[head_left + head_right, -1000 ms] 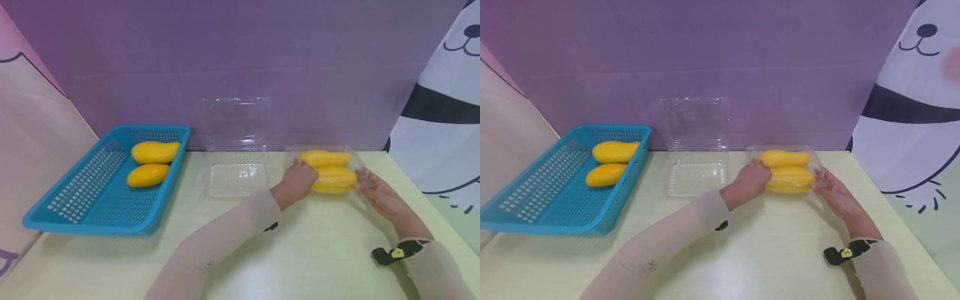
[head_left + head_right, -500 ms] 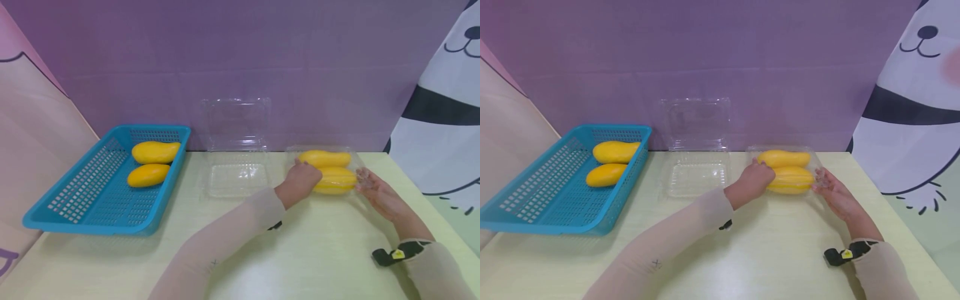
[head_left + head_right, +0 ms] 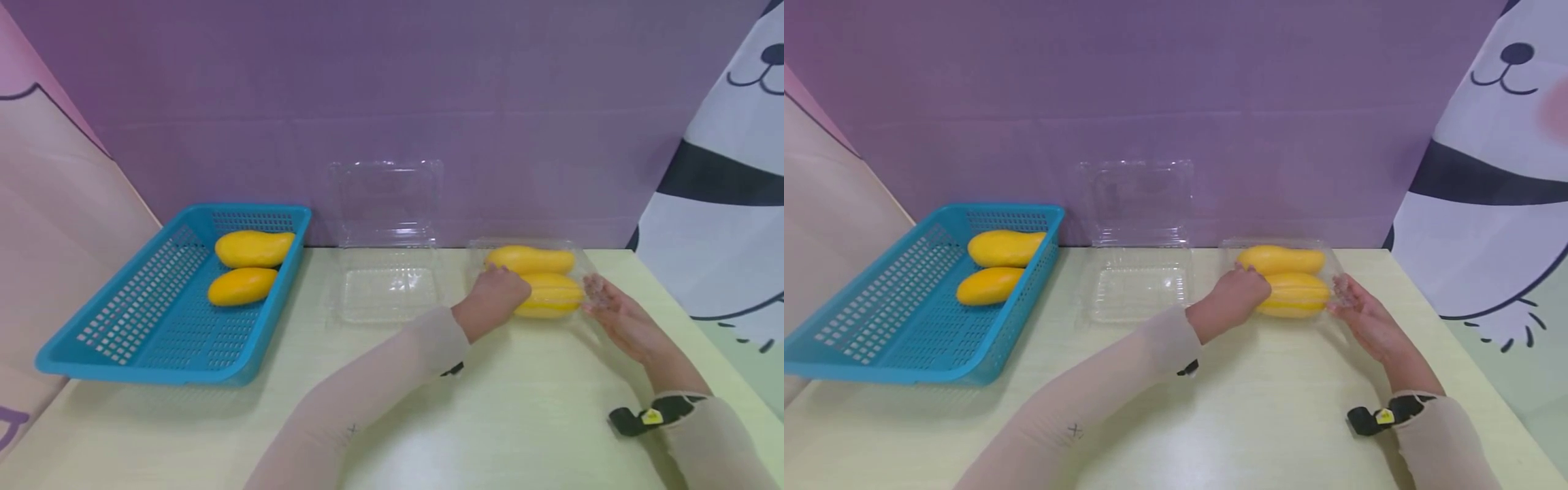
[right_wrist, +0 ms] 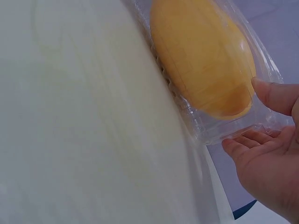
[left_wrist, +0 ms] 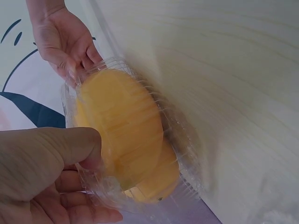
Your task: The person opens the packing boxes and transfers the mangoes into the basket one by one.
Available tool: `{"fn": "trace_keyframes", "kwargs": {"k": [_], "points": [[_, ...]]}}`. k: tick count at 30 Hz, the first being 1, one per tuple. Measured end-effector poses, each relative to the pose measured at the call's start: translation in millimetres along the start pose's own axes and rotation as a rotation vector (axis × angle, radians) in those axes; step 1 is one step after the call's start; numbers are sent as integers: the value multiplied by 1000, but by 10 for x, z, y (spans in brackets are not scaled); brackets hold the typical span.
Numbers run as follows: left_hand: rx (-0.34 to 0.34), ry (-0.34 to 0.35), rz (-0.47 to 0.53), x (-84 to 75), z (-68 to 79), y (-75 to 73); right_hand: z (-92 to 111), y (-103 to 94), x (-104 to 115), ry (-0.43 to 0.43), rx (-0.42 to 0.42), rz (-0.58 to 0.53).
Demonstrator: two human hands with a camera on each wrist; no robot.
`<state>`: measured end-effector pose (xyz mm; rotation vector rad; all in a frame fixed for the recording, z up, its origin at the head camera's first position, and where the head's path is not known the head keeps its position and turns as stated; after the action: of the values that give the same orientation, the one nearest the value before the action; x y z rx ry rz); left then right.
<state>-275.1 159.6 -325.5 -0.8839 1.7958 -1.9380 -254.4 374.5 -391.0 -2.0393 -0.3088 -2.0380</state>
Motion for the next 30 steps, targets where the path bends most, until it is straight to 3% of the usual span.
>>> {"fn": "trace_keyframes", "kwargs": {"k": [9,14,22,30], "points": [[-33,45,-21,24,25,-28,-7,6,-13,-16,8,42],[-42,69,25,66,5,-68,-1,-6,-31,-17,-18,-2],[-35,60,53,84,35,-26,40,-22,-57,24,-57,2],[-44,34,37,84,38,-31,26,-13,-6,32,-32,-12]]}}
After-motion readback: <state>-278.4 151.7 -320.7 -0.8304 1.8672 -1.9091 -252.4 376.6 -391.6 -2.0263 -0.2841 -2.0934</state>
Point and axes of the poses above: each hand's wrist, its own z-axis away from the middle knuckle, its own y-axis out of the palm, x = y × z, the point moved 4 cm from there along -z, towards the middle knuckle, and after that the axes turned 5 degrees about y, right-handed, at the moved point
